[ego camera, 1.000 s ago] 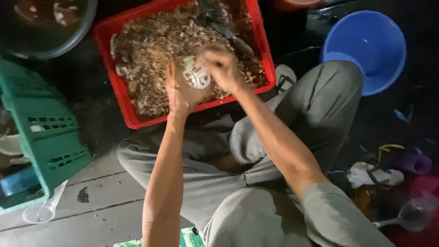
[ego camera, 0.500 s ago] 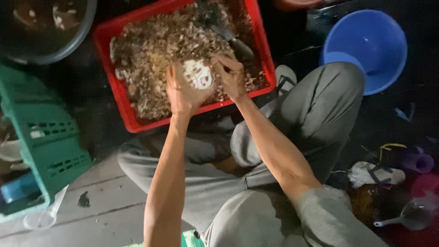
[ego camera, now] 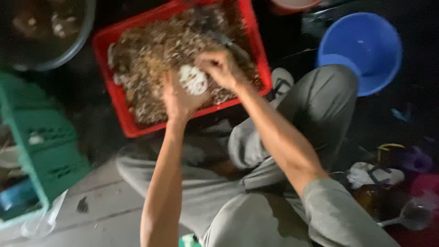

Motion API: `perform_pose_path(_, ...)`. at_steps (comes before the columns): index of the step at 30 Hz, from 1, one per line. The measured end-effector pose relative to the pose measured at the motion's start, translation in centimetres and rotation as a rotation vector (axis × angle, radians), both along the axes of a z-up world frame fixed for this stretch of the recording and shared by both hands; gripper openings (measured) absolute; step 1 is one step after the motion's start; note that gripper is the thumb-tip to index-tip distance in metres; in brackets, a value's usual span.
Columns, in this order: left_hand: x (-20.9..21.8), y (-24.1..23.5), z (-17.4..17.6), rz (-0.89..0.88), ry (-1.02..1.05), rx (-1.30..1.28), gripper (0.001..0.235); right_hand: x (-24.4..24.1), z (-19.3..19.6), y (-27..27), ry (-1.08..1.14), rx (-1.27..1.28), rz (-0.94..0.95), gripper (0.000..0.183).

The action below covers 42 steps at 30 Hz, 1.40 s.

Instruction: The person sits cross-legged and uses a knife to peel the husk off a coconut over a red bin. They rotate the coconut and scrape away the fibers, then split the shell to reveal the white meat inside.

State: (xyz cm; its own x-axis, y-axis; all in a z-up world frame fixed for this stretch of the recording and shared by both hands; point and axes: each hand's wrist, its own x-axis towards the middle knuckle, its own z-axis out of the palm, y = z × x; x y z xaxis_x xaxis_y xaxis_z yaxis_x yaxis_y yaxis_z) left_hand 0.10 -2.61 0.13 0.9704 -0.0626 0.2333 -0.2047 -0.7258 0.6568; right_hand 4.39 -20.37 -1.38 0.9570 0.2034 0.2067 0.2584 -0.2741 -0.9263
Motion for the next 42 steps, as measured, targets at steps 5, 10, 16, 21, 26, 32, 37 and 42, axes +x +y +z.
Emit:
perform_pose_path(5,-1.0,1.3,0.2,0.07,-0.055,0.257,0.134,-1.2,-1.4,1.6,-0.075,-0.058,0.009,0.013)
perform_pose_path(10,1.1,-0.2,-1.0,0.092,0.111,0.292,0.126,-0.6,0.1,0.4,-0.225,-0.042,0.036,0.014)
perform_pose_path(16,0.7,-0.1,-1.2,-0.001,0.224,0.218,0.103,-2.7,-1.2,0.4,-0.075,0.179,-0.105,0.018)
perform_pose_path(21,1.6,0.7,0.9,0.022,0.194,0.277,0.122,-3.3,-2.8,2.2,-0.01,0.331,-0.247,0.025)
perform_pose_path(26,0.2,-0.2,2.0,0.06,0.075,0.282,0.119,-4.9,-4.5,2.6,-0.003,0.419,-0.262,0.024)
perform_pose_path(32,-0.5,-0.4,1.8,0.062,0.189,0.208,0.126,-4.1,-7.3,2.4,-0.089,0.282,-0.274,0.027)
perform_pose_path(37,-0.2,1.3,2.4,-0.268,-0.056,0.297,0.122,-0.3,-9.0,-0.5,0.342,0.697,-0.306,0.032)
perform_pose_path(42,-0.7,2.2,2.2,-0.184,-0.127,0.149,0.132,-1.8,-7.7,-1.6,0.339,0.748,-0.385,0.035)
